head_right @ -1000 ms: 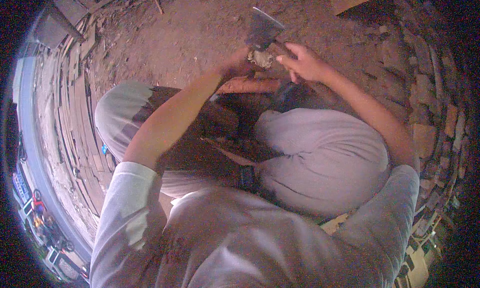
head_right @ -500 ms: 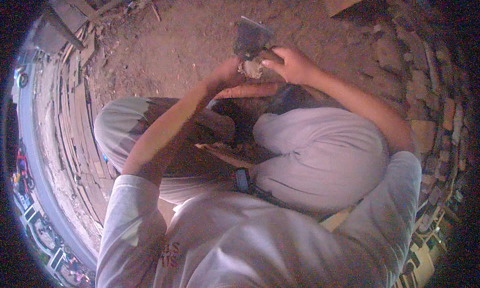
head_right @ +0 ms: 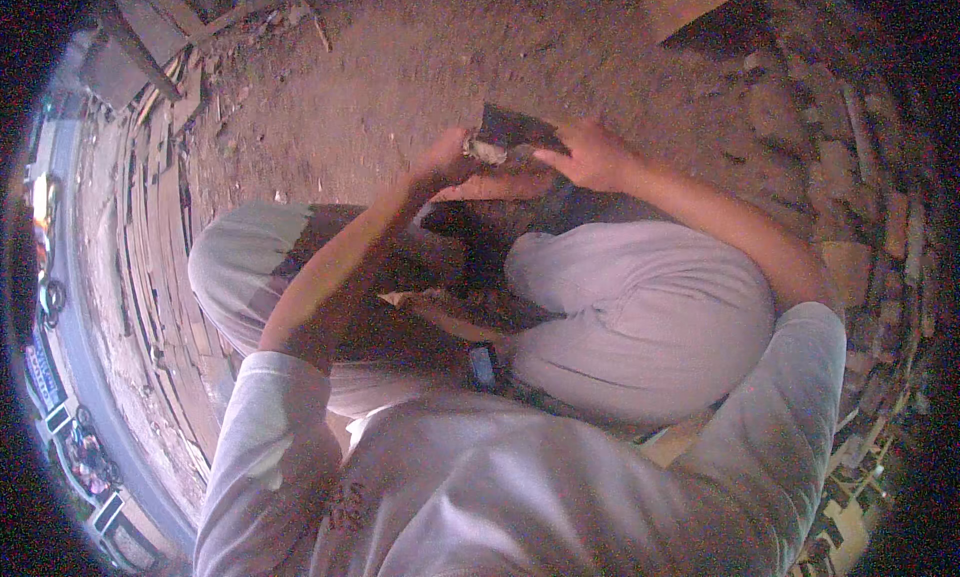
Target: The person sits on the ground and uses a small axe to chip and shape a piece of wood held in the left hand. Wood shavings accumulate on the ground as the person repeatedly strikes the wood to remove material.
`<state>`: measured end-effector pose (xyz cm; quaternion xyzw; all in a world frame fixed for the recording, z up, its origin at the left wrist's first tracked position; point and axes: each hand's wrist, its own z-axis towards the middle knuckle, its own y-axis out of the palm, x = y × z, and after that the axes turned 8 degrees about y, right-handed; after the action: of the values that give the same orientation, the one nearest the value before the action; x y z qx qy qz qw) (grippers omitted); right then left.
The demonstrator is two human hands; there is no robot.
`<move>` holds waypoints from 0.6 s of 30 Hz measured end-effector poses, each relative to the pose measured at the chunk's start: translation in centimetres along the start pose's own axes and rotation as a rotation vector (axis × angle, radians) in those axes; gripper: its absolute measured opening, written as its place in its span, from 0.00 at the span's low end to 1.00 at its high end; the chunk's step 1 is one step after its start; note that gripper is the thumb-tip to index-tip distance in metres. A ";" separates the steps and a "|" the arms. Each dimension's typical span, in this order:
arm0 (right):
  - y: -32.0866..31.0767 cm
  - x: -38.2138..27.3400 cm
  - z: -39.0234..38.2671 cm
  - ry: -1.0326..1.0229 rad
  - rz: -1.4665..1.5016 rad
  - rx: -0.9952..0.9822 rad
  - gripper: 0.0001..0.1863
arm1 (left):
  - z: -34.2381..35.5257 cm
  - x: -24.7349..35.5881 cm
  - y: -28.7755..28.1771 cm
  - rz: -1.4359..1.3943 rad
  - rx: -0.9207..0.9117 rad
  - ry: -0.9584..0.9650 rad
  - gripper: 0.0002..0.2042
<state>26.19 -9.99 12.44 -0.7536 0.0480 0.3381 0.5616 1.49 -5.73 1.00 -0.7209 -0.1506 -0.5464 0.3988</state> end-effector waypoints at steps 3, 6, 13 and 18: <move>0.9 0.1 0.4 0.074 -0.040 -0.002 0.17 | 0.5 1.0 0.1 0.023 0.008 -0.005 0.15; 0.4 -0.9 1.6 0.124 0.032 0.092 0.17 | 1.1 0.1 -0.3 -0.062 0.034 0.022 0.15; -4.1 -7.1 3.6 0.022 0.390 0.299 0.19 | 1.9 -2.9 0.0 -0.036 0.018 -0.028 0.16; 3.1 -1.1 3.2 0.334 0.074 0.021 0.21 | 2.3 -3.8 0.8 -0.067 0.025 0.079 0.15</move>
<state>22.46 -8.63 10.14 -0.7912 0.1717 0.2280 0.5408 2.21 -3.67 -2.97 -0.6883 -0.1658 -0.5856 0.3948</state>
